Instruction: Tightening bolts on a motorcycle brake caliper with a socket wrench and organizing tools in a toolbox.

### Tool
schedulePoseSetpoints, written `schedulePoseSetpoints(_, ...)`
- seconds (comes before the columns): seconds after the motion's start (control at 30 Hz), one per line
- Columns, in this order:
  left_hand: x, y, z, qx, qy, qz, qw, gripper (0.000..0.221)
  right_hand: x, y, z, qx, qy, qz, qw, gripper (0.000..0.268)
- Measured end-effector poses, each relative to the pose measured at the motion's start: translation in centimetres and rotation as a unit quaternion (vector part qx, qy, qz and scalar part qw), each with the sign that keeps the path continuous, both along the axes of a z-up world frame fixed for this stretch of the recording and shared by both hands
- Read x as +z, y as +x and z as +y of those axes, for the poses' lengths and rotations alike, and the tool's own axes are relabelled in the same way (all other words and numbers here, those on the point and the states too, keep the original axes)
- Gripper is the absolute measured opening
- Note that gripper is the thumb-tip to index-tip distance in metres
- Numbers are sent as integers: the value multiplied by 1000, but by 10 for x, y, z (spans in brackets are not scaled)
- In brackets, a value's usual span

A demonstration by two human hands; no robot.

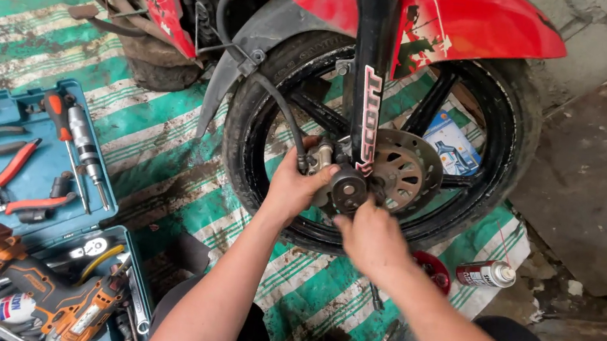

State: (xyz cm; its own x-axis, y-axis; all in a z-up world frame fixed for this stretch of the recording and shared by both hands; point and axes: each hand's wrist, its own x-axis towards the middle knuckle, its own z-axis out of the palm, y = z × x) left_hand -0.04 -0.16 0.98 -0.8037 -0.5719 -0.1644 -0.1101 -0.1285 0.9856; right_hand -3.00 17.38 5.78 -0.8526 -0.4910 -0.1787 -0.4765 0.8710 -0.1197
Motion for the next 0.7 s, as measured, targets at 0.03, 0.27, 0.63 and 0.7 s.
schedulePoseSetpoints(0.03, 1, 0, 2, 0, 2, -1, 1000, 91, 27, 5, 2, 0, 2, -1, 1000, 59)
schedulePoseSetpoints(0.27, 4, 0, 0, 5, 1, 11, 1000, 95, 50, -41, 17, 235, 62, 478, 844, 8)
schedulePoseSetpoints(0.63, -17, -9, -4, -13, -10, 7, 1000, 95, 27, 52, -42, -236, -484, -322, 779, 49)
schedulePoseSetpoints(0.7, -18, -8, 1, -8, -16, 9, 1000, 96, 51, 37, -16, -63, -167, -150, 972, 56)
